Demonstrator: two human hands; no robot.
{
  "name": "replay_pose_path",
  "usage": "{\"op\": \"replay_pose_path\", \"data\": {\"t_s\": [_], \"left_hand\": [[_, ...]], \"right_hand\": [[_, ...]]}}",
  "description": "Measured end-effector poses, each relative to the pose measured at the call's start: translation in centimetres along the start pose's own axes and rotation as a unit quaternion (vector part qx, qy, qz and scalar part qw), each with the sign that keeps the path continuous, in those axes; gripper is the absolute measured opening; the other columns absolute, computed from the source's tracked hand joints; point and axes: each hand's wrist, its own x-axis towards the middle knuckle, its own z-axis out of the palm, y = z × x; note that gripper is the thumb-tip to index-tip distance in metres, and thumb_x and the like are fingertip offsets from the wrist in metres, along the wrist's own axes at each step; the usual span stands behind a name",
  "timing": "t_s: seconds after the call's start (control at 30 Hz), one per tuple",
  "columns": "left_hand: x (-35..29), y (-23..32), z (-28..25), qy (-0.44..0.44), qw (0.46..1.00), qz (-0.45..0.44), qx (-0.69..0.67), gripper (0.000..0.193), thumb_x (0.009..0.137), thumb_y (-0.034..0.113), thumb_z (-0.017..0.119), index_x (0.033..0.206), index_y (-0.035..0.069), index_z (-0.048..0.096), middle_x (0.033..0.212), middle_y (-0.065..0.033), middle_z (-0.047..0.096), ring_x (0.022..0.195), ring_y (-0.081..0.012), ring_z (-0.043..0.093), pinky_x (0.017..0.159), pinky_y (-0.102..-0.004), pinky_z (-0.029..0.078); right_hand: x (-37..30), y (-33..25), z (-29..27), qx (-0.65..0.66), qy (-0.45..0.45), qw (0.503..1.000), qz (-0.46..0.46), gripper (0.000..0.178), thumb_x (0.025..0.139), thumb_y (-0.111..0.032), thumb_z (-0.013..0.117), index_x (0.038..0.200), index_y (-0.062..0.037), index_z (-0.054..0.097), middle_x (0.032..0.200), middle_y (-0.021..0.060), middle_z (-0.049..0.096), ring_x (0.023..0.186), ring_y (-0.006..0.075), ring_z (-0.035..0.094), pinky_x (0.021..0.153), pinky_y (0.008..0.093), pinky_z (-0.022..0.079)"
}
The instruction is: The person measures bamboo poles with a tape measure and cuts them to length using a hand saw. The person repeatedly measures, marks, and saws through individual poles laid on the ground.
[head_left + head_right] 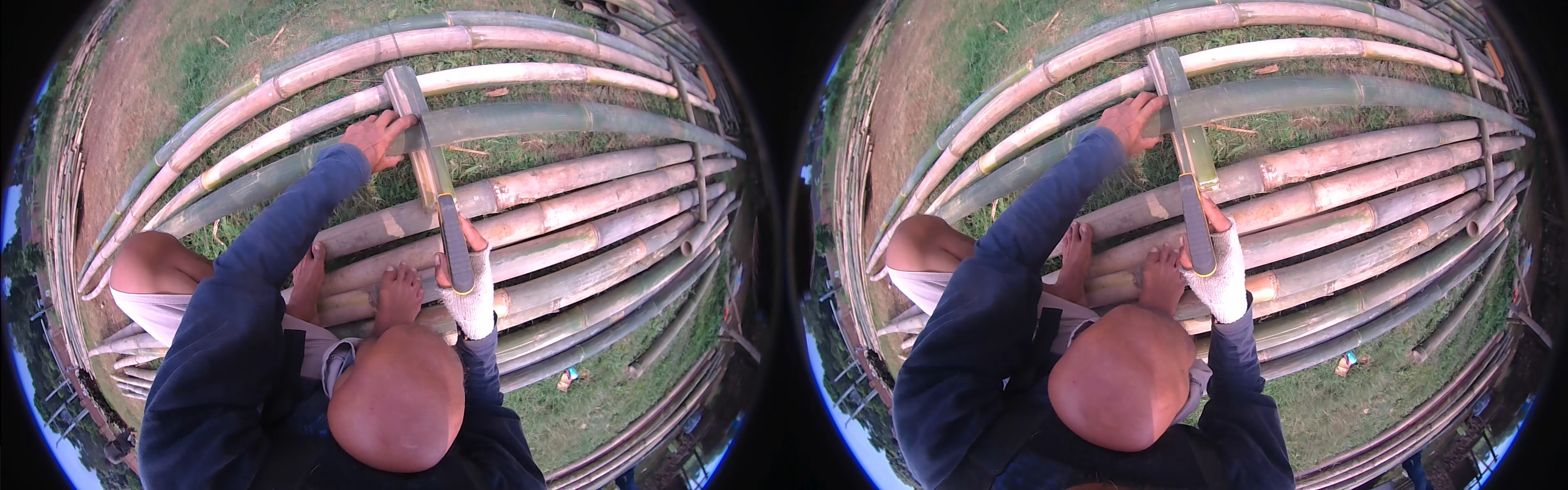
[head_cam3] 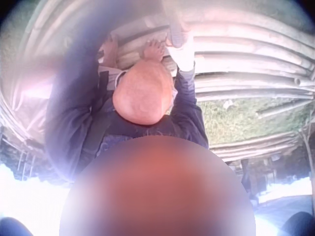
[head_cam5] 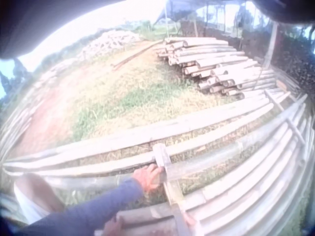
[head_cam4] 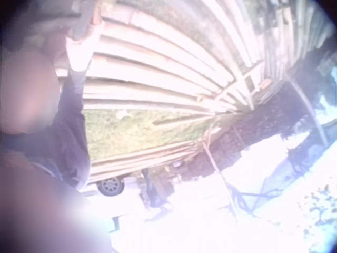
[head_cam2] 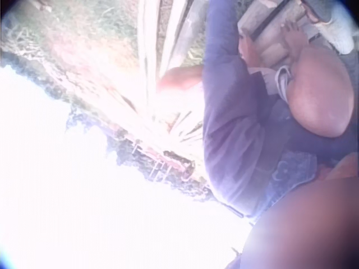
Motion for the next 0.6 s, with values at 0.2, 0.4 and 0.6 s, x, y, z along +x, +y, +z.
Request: {"op": "replay_pose_path", "data": {"t_s": [0.2,0.4,0.6], "left_hand": [[0.1,-0.7,0.0,-0.001,1.000,0.003,-0.007,0.087,0.087,0.038,0.086,0.159,0.033,0.038,0.141,-0.0121,0.054,0.125,-0.0391,0.064,0.098,-0.0542,0.058],[0.0,-0.1,0.4,0.001,0.999,-0.010,0.040,0.081,0.087,0.042,0.084,0.155,0.027,0.042,0.144,-0.0066,0.054,0.126,-0.0340,0.065,0.095,-0.0501,0.060],[0.3,-0.4,-0.4,-0.027,1.000,-0.010,0.001,0.083,0.086,0.040,0.084,0.156,0.027,0.041,0.140,-0.0078,0.056,0.128,-0.0343,0.064,0.099,-0.0520,0.058]], "right_hand": [[-6.7,1.3,-1.4,-0.017,-0.008,0.999,-0.047,0.076,0.088,0.010,0.067,0.159,-0.0013,0.042,0.145,0.0180,0.058,0.115,0.0205,0.063,0.099,0.0360,0.054],[-4.1,-0.6,-1.1,0.036,0.007,0.998,-0.042,0.080,0.084,0.008,0.068,0.160,-0.0003,0.042,0.139,0.0195,0.062,0.114,0.0229,0.064,0.101,0.0369,0.052],[3.9,1.0,1.3,0.039,-0.001,0.999,0.010,0.069,0.093,0.006,0.065,0.158,-0.0004,0.045,0.146,0.0119,0.057,0.107,0.0139,0.059,0.096,0.0284,0.051]]}}
